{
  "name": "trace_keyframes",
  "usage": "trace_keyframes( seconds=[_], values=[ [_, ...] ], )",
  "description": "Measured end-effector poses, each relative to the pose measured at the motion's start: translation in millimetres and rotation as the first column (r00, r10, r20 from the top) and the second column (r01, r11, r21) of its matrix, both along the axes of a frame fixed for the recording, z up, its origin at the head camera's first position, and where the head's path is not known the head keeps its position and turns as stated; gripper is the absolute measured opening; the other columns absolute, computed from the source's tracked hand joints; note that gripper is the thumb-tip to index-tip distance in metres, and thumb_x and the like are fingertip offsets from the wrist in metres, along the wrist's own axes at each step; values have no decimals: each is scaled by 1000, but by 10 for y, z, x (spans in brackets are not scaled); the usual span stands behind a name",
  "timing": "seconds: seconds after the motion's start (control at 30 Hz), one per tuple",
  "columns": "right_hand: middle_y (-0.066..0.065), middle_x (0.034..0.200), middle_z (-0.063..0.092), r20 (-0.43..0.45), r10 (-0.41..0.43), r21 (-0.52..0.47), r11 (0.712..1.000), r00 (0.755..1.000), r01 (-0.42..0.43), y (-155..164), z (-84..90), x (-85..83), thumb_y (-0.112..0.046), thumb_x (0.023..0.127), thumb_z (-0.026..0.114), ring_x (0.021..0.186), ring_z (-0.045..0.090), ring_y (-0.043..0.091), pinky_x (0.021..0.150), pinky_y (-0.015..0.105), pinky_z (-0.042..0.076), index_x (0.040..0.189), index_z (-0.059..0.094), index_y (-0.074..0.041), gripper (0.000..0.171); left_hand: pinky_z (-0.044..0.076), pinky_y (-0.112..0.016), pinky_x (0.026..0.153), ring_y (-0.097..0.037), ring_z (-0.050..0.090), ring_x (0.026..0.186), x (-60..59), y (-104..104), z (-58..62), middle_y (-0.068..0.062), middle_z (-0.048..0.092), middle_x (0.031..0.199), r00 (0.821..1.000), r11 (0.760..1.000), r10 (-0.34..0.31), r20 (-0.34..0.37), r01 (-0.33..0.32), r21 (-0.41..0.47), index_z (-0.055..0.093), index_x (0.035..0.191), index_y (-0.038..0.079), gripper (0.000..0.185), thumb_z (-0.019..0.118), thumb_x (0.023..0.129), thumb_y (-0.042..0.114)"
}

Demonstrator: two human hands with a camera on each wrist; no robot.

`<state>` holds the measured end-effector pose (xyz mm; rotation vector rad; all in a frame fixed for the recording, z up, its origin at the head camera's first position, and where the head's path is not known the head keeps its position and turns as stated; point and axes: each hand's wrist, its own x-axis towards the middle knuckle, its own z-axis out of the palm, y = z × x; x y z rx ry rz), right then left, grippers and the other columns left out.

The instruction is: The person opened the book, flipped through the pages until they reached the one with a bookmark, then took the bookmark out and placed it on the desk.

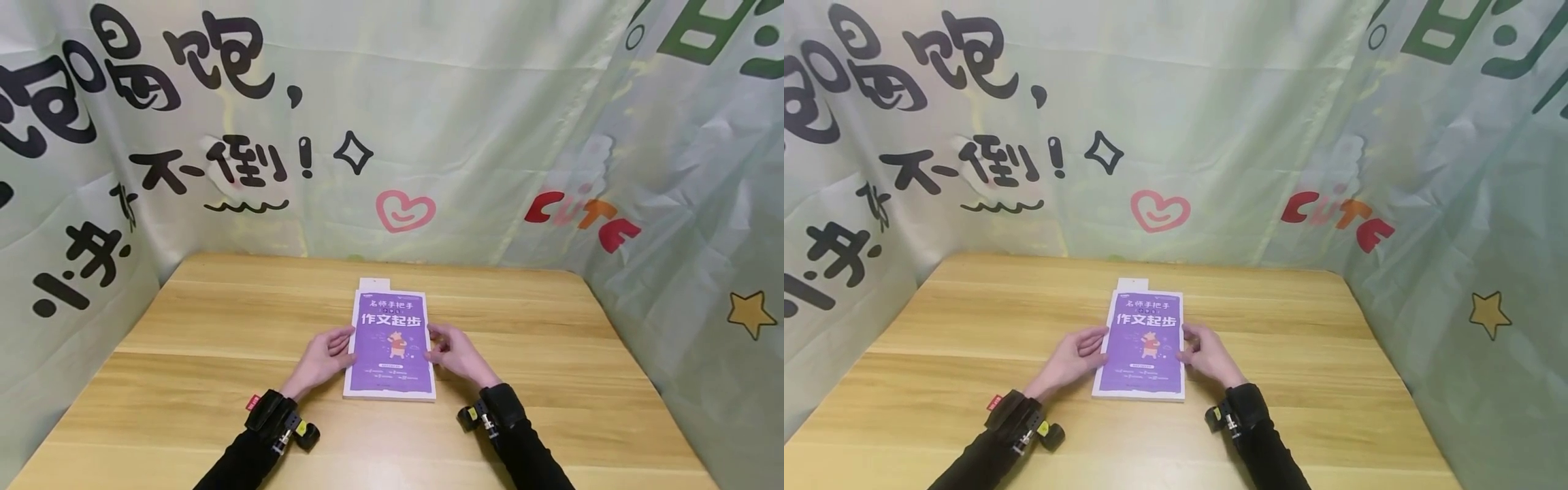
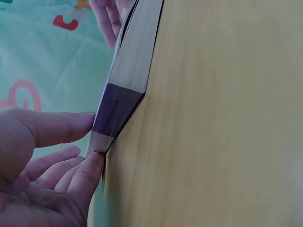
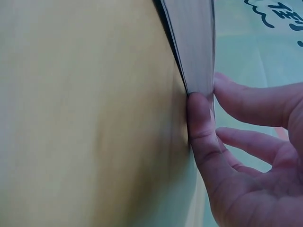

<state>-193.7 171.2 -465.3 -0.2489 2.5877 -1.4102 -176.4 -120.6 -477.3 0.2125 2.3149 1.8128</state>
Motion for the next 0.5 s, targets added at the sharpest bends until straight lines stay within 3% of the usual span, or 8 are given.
trace_keyframes(
  seconds=[0.5],
  values=[
    [23,122,60,27,-2,18,1000,1000,2,240,33,201,3,85,72,77,59,16,55,24,53,145,43,10,67,44,-46,112,-46,48,138,131,206,-19,-32,45,150,999,1000,-28,-21,28,-3,47,142,-10,62,71,86,-2]
  ],
)
